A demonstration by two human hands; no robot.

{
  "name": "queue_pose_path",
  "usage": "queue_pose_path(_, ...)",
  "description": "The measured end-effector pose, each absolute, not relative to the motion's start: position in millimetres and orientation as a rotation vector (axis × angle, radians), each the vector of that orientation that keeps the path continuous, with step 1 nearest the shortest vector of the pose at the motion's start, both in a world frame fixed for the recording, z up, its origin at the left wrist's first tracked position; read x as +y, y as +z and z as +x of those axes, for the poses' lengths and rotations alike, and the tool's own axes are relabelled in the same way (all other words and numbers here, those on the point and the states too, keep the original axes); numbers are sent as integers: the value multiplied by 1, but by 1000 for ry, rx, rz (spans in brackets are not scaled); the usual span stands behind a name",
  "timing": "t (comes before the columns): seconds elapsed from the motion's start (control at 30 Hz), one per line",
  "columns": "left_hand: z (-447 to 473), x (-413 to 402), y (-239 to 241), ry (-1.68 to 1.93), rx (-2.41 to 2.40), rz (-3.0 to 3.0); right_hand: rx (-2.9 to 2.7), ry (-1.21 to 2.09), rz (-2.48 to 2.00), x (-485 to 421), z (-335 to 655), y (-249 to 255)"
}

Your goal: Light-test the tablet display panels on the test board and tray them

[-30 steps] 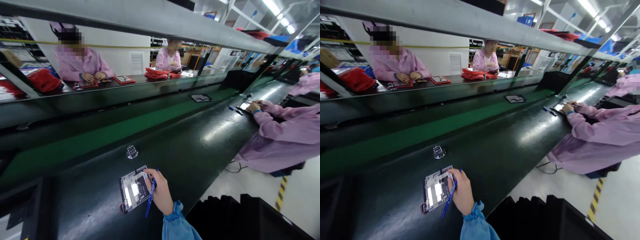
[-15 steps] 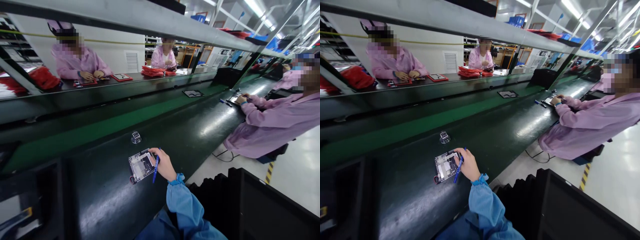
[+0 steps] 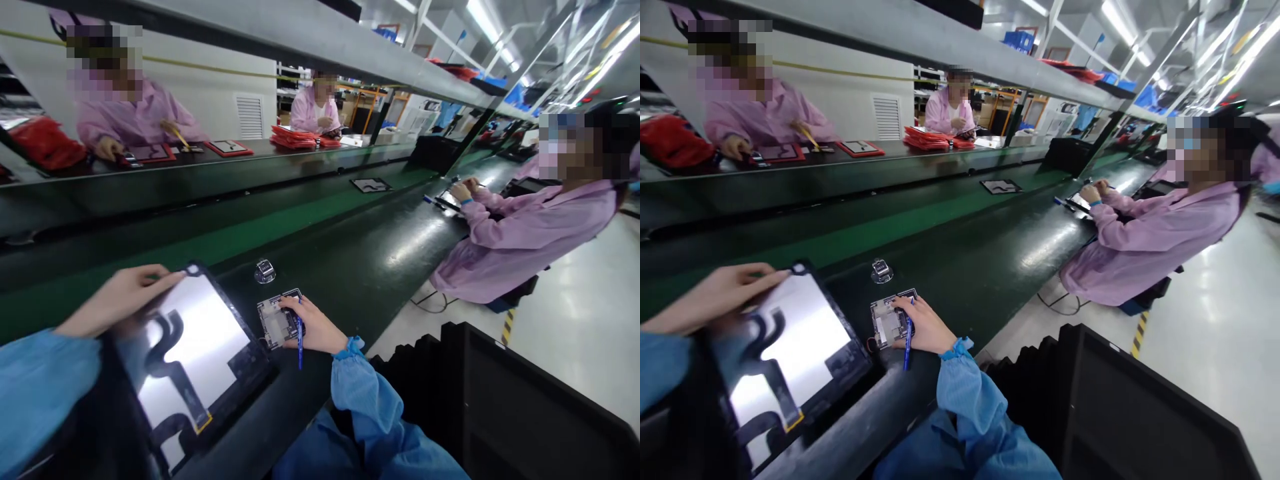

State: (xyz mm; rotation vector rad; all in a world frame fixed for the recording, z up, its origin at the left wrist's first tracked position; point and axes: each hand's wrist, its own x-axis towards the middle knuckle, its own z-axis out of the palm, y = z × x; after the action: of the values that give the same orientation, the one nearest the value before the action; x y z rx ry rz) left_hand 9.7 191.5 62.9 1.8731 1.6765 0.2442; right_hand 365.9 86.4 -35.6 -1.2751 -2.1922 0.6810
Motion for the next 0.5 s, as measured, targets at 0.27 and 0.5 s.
queue_pose_path(0.27,72,245,20,114,1354,2103,-2163,563,-1312,91,367,-43)
queue_pose_path(0.5,47,246,-2,274,1532,2154,-2238,514,-1361,94,364,-38)
